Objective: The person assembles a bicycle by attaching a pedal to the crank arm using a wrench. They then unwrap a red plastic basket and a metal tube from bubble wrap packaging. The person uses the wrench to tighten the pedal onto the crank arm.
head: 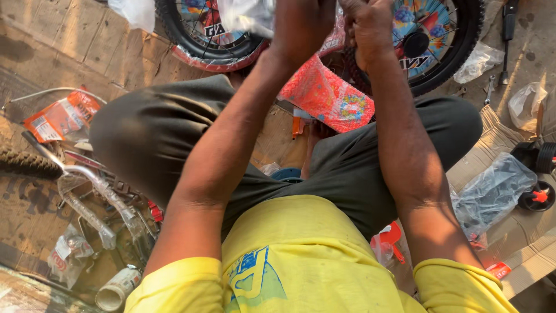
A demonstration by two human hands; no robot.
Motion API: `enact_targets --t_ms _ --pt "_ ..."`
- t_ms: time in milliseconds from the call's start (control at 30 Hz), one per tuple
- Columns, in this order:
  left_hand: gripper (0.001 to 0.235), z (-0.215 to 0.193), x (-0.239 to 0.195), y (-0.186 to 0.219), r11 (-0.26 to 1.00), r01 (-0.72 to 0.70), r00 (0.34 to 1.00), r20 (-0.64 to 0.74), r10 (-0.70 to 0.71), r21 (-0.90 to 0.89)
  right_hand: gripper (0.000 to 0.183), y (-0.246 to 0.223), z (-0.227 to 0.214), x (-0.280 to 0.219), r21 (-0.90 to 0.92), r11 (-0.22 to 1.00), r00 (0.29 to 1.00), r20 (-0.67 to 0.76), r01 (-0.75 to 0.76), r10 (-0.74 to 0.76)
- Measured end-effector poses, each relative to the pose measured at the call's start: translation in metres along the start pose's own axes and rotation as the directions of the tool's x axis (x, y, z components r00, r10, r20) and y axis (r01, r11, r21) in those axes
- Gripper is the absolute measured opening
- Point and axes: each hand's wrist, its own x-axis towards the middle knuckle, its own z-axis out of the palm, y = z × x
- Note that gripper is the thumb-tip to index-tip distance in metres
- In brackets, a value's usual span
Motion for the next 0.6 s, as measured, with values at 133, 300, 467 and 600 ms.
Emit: enact_targets --t_ms 133,300,467,600 --pt "0.014 -0.016 -0.021 0.002 0.999 -0.034 0.994 0.103 0.033 0.008 0.033 0.038 0.007 0.008 -0.712 0.624 0.946 0.22 0.321 -0.237" --pt "0.009 -0.034 -0.079 -0.035 0.949 0.285 0.901 0.301 -0.313 0.134 0.033 0.069 0.021 -0.013 -0.907 0.403 0.887 0.283 0.124 0.365" --pt "0.009 -0.02 -0.063 -0.051 0.895 0.323 0.799 0.417 -0.432 0.309 0.036 0.144 0.034 -0.039 -0.756 0.537 0.634 0.631 0.375 0.447" --pt "0.022 -0.031 -0.014 -0.053 0.904 0.184 0.743 0.547 -0.385 0.385 0.064 0.18 0.074 -0.065 -0.827 0.561 0.542 0.454 -0.04 0.707"
